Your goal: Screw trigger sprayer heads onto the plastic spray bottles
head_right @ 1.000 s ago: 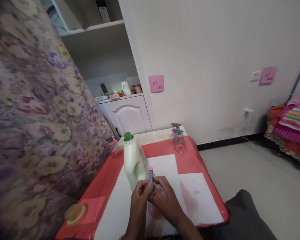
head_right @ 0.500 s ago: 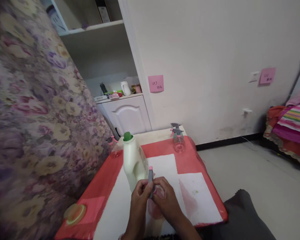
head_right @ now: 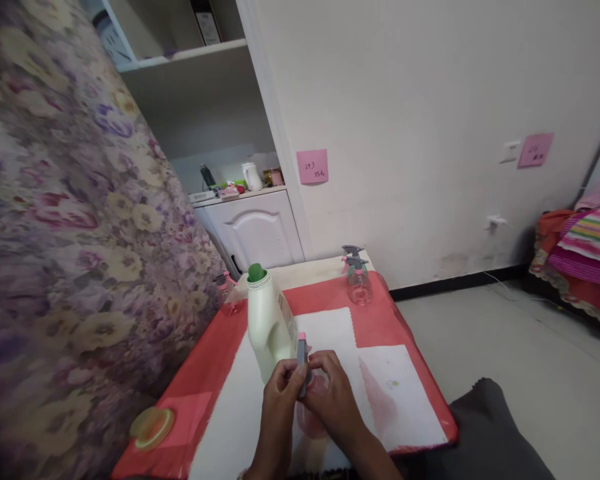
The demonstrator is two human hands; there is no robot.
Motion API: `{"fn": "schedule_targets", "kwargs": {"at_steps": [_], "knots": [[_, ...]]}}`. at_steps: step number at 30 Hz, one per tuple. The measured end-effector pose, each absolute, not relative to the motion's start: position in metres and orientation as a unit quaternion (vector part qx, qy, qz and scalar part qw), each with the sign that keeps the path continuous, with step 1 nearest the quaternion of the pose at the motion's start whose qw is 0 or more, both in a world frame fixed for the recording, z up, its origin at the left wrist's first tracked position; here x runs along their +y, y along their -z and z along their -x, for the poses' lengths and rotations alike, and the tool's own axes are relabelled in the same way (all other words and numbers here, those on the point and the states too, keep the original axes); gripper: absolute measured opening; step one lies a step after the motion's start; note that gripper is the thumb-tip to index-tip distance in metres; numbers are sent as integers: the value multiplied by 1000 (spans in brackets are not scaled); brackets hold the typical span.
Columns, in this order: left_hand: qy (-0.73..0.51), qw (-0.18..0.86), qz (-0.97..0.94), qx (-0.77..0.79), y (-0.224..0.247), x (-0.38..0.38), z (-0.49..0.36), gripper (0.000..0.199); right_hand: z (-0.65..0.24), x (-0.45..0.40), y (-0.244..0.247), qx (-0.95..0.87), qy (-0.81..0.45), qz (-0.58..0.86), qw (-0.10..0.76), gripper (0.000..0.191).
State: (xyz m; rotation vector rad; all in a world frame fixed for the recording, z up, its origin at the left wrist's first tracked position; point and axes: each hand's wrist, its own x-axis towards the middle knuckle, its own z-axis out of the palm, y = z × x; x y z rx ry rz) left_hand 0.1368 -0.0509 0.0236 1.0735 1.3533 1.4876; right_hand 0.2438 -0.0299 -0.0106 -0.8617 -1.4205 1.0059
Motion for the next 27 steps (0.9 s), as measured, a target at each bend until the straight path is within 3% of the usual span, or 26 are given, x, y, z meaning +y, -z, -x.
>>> {"fn": "schedule_targets", "kwargs": {"at_steps": [8,13,19,24,27], "knots": [[-593,422,-430,534,-23,-51,-137,32,-248,-32,5,-608,-444,347,560,11],[-587,415,-434,542,-23,-51,-137,32,-246,-32,5,-618,-455,336,546,21],[-590,412,-437,539,-24,-50,-137,32,-246,-31,8,-609,-438,348,562,11],[-581,407,-445,547,-21,-49,-136,29,-247,-31,7,-622,-458,336,539,23],[-583,412,-445,540,-21,-49,-137,28,-250,-31,6,-642,-447,318,536,15]]}}
